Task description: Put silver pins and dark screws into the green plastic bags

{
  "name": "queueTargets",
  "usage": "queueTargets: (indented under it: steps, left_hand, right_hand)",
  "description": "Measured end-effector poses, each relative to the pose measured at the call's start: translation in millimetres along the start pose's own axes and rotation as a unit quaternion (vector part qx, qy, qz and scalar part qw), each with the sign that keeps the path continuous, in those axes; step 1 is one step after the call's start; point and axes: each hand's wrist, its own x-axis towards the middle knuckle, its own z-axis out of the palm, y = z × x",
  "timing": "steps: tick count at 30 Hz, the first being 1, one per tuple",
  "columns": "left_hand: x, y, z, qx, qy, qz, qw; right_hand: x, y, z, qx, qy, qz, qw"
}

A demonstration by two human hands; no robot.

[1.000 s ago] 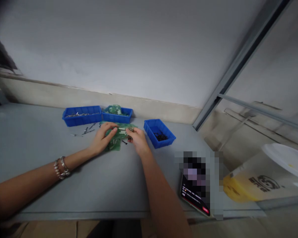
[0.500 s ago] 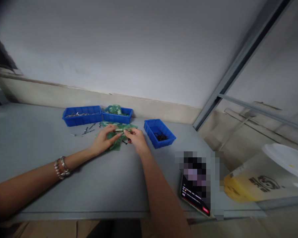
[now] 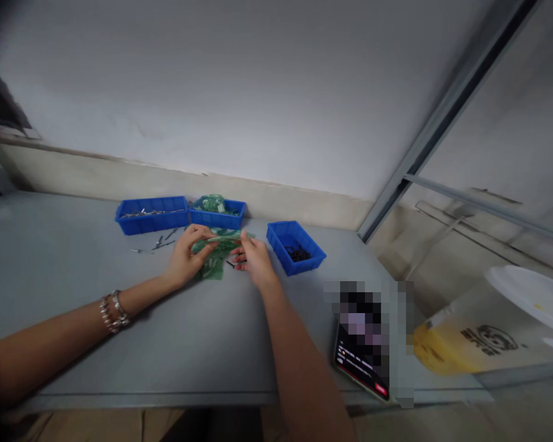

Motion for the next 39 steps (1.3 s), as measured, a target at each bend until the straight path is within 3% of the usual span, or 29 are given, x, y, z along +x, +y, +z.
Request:
queueTargets:
  steps: [6,20,28,39]
  left_hand:
    - [-1,0,-1.5,0.019,-0.020,0.023,0.999]
    - [-1,4,-1.3,0.020,-0.045,-0.101,0.994]
    - [-1,3,1.1,-0.009,-0.123,-0.109,0.986]
    - [1,9,-1.9,-0.046,-0.070,-0.070,0.994]
  right_hand:
    - [-4,-4,-1,-0.004,-0.088,0.043,0.995]
    - [4,5,-2,0.035,-0.031,-0.075,0.996]
    - [6,7,-4,0.024,-0.023,-0.102,0.994]
    - [2,6,-1,-0.009,-0.064,-0.088,0.994]
